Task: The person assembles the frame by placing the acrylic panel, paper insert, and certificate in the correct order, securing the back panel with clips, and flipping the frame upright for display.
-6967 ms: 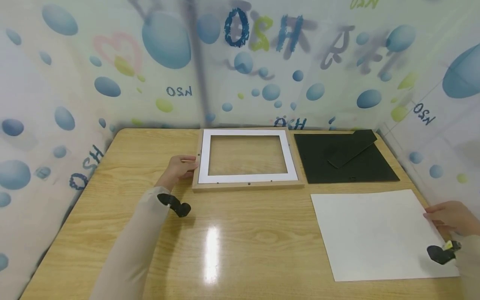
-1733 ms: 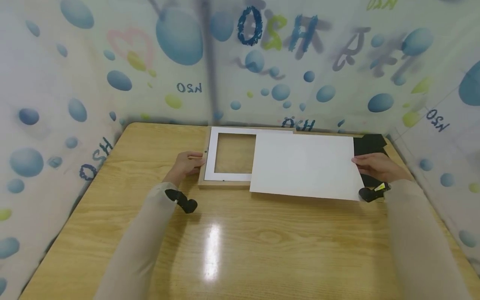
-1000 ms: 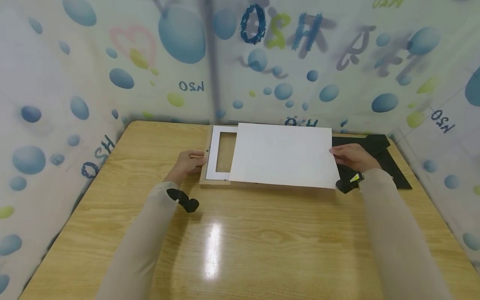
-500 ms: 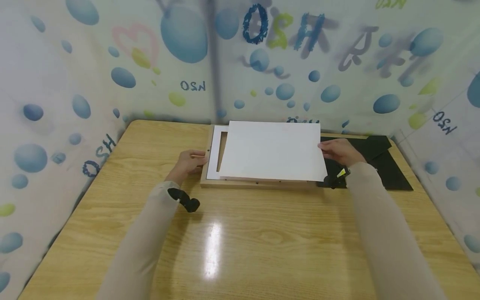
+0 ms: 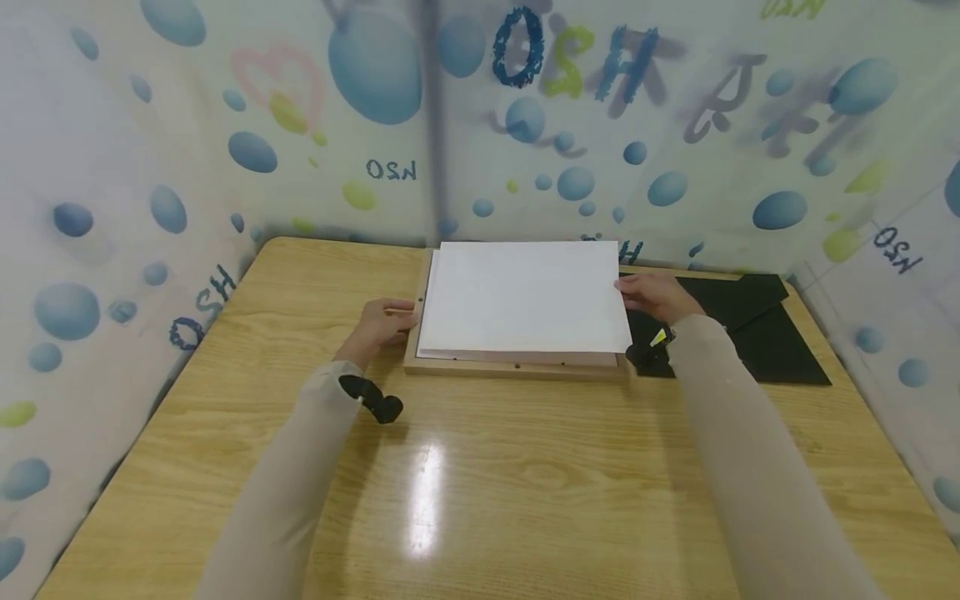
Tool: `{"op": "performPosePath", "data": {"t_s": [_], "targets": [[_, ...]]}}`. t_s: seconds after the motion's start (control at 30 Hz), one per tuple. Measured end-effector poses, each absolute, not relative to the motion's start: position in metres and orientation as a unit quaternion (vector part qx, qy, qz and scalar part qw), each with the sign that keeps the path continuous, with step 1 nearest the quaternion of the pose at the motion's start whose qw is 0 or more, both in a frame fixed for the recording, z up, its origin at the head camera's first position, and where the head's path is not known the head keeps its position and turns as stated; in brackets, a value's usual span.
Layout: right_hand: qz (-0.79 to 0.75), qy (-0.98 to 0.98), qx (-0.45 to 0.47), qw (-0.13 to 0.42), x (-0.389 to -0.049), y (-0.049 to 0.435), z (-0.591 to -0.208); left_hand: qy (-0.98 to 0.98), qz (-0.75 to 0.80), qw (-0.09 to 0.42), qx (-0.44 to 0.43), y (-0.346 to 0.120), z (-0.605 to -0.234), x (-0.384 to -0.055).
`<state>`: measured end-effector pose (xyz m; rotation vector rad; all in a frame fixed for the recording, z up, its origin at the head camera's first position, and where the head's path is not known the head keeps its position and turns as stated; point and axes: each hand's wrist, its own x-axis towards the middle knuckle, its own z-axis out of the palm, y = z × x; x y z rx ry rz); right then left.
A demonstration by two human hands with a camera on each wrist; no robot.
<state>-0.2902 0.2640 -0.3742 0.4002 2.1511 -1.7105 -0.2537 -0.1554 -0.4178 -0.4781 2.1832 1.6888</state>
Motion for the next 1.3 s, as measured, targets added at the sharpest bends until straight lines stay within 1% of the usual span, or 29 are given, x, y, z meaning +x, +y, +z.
{"op": "performPosePath", "data": {"t_s": [0.37,0.83,1.1,1.3], "targets": [[-0.596,0.766,0.161,0.180,-0.300,0.253,-0.375,0.767,0.594,0.170,-0.170,-0.157,-0.421,-0.257],[-0.585,0.776,0.157,0.177,-0.304,0.248,-0.380,0.761,0.604,0.168,-0.169,-0.157,-0.421,-0.257],[-0.529,0.822,0.139,0.158,-0.301,0.245,-0.385,0.765,0.597,0.170,-0.172,-0.157,-0.421,-0.258],[-0.494,0.847,0.135,0.143,-0.304,0.243,-0.390,0.766,0.601,0.163,-0.159,-0.157,-0.420,-0.255]]}}
